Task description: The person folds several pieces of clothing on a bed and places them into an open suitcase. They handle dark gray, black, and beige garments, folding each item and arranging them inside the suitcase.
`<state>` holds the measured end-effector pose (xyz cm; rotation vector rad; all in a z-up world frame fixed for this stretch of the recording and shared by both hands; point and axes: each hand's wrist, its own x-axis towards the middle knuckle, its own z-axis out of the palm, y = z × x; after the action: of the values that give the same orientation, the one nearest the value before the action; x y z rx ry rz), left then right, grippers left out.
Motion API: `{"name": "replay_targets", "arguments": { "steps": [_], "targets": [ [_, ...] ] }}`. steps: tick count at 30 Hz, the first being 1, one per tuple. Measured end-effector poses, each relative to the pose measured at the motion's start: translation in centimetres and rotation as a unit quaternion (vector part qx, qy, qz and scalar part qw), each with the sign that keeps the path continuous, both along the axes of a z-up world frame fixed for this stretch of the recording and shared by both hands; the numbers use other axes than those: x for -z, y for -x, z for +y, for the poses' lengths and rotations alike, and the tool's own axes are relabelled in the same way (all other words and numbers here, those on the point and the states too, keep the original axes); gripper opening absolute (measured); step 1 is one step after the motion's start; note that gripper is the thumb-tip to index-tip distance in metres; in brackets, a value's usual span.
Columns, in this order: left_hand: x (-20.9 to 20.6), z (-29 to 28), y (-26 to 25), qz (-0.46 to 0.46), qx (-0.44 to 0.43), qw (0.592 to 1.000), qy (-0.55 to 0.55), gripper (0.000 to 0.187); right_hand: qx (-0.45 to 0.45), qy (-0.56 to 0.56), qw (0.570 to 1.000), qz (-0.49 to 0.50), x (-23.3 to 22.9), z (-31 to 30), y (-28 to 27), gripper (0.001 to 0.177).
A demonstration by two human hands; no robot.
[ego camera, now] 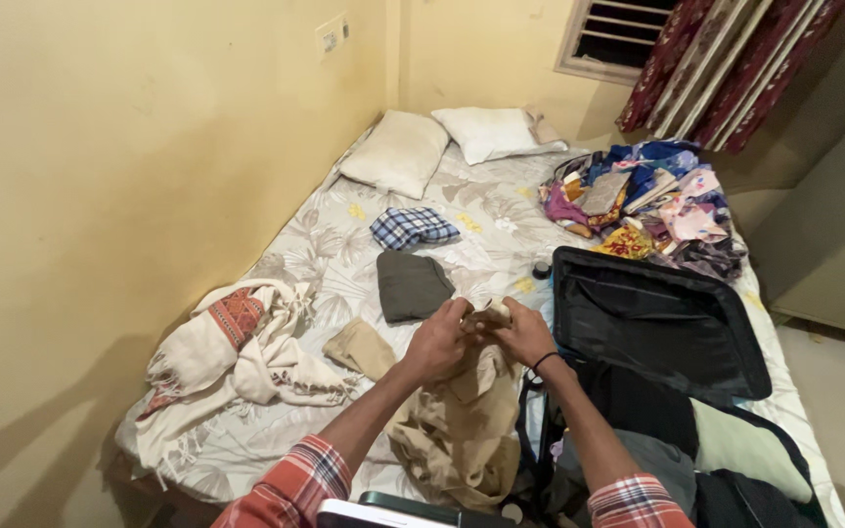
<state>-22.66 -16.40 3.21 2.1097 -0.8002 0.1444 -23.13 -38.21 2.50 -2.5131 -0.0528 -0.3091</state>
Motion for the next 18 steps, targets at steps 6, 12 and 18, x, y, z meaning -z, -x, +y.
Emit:
{"name": "replay_targets", "arguments": {
  "steps": [6,12,18],
  "targets": [
    [1.7,0.9,-2.8,0.368,0.083,0.918,0.119,0.070,-0.007,-0.111,0.994,-0.015,-2.2,0.4,1.8,0.034],
    [5.9,2.3,-5.4,0.434,0.139,0.885,0.098,0.078,-0.101,-0.254,0.961,-0.036,-4.6,1.2,2.7,0.034],
    [11.5,1.8,-8.2,0.260,0.153,0.949,-0.088,0.084,-0.170,-0.312,0.932,-0.076,-5.0,0.7,1.9,0.045]
  ]
}}
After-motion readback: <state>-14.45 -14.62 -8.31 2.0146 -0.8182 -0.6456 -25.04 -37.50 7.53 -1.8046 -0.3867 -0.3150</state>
